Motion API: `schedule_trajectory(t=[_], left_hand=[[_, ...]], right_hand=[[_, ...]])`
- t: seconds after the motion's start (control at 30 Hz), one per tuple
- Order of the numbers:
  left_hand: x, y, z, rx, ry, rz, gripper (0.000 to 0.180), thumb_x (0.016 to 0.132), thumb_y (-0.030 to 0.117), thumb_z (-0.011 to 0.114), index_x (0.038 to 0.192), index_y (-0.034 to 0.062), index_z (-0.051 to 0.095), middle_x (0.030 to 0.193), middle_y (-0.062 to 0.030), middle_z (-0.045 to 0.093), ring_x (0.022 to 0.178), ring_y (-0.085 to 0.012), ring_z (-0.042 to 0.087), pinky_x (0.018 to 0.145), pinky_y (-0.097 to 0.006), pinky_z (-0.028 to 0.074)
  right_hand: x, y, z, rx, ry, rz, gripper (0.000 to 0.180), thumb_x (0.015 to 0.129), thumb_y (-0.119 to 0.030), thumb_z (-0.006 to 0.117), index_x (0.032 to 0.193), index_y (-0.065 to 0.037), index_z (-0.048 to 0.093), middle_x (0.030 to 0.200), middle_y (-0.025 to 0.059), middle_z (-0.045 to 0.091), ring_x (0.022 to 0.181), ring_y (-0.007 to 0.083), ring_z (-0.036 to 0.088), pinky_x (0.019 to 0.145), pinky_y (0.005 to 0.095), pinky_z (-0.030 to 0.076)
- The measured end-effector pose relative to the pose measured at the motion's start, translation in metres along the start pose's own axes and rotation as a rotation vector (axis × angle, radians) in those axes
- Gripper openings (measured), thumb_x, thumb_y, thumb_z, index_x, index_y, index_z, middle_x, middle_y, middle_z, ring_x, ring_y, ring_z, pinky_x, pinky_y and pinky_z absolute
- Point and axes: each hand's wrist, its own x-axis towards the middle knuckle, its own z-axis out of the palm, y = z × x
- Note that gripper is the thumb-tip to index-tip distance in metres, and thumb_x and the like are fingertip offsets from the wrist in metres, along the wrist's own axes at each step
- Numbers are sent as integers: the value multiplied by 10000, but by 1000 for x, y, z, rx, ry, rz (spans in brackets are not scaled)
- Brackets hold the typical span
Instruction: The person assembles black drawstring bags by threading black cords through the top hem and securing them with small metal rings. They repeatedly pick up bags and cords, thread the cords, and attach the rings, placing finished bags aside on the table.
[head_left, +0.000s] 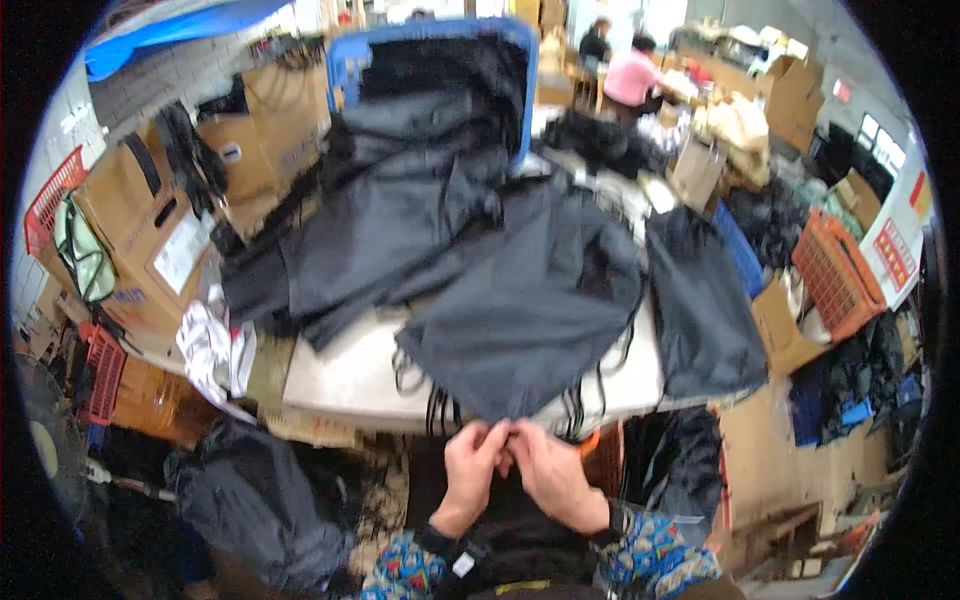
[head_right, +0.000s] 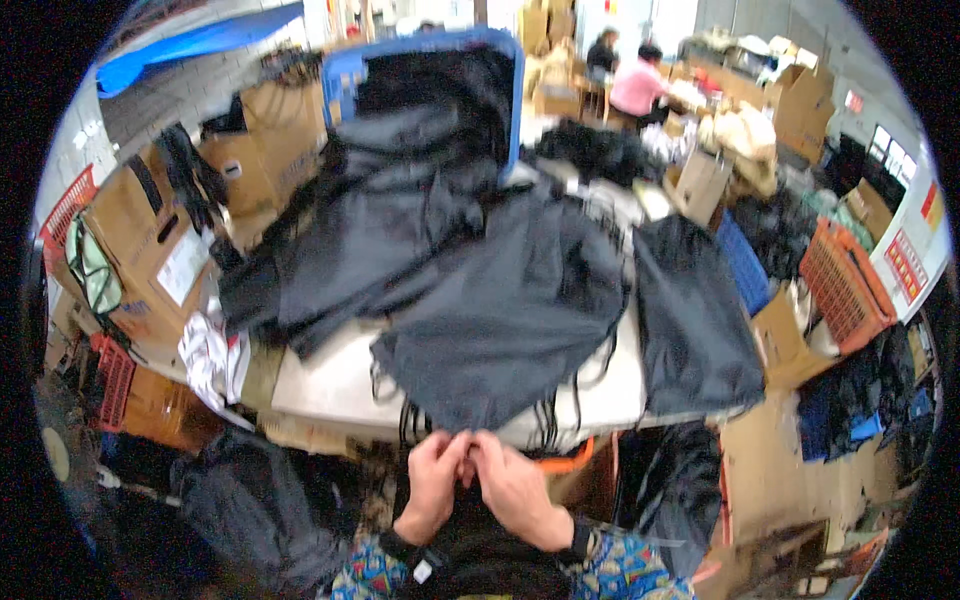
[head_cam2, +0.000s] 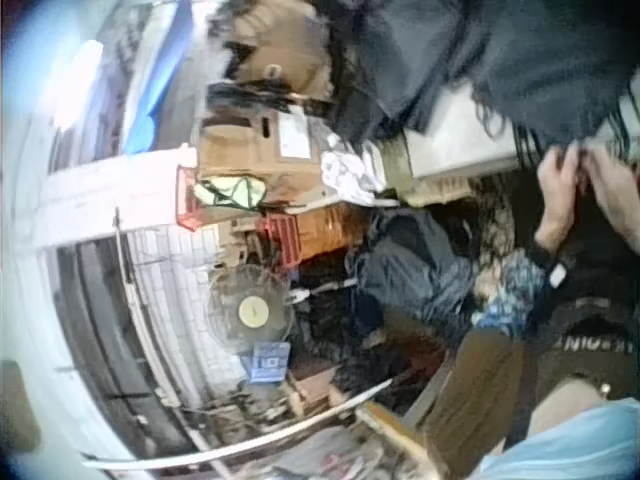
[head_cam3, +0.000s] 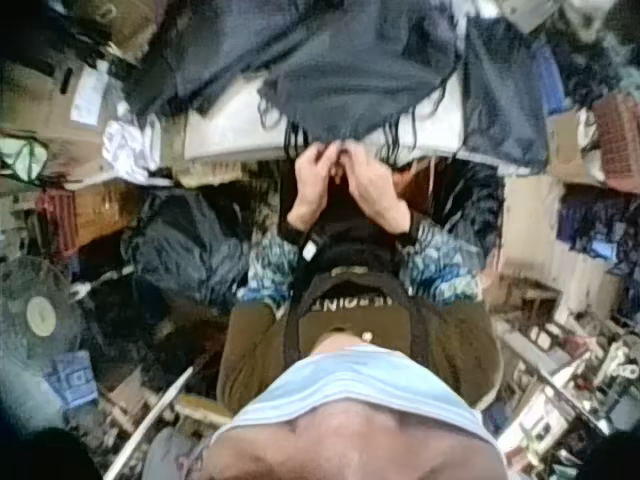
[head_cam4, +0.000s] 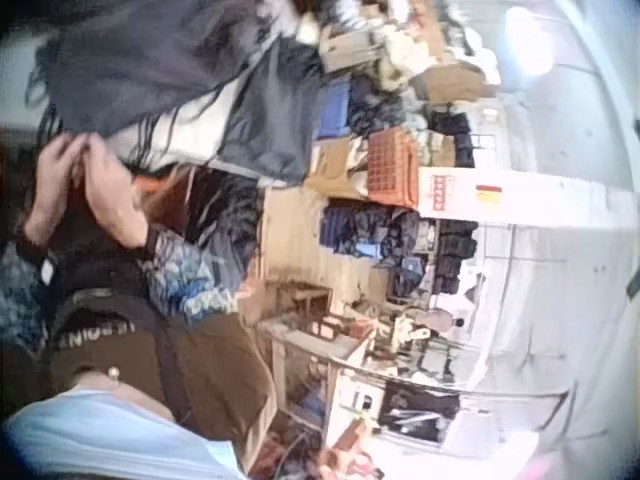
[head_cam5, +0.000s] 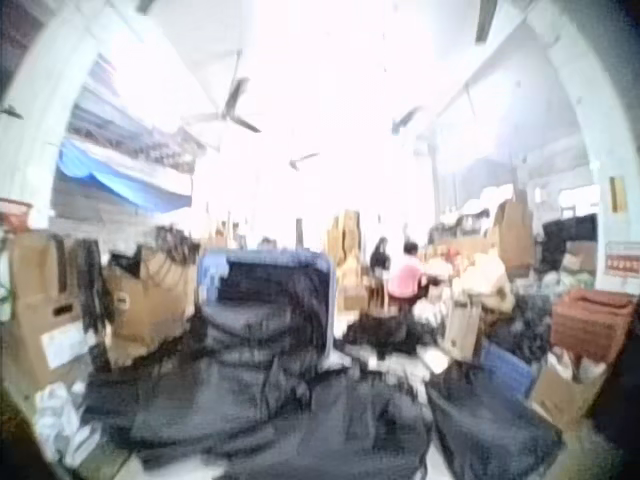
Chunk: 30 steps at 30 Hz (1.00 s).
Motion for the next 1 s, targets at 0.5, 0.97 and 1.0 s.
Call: schedule_trajectory(t=[0.5, 0.97, 1.0], left_hand=[[6, -5, 31, 4, -415, -174, 259, 878, 273, 649, 840, 19, 613, 649, -13, 599, 518, -72, 526, 439, -210, 404], [6, -8, 24, 327, -356, 344, 302, 925, 233, 573, 739, -1, 619, 612, -17, 574, 558, -82, 508, 529, -249, 420], [3, -9, 28, 365, -309, 349, 289, 921, 217, 582, 724, 10, 624, 621, 10, 563, 575, -52, 491, 531, -235, 409]], right_hand=[[-4, 27, -82, -159, -170, -60, 166, 801, 26, 590, 955, -16, 639, 744, 136, 608, 649, 303, 609, 567, 336, 480], [-10, 25, -63, 90, -87, 217, 113, 851, -37, 595, 927, 25, 651, 695, 125, 635, 565, 167, 599, 551, 269, 474], [-7, 28, -57, 250, -115, 341, 119, 853, -45, 598, 938, 24, 645, 695, 126, 635, 579, 157, 595, 559, 262, 471]])
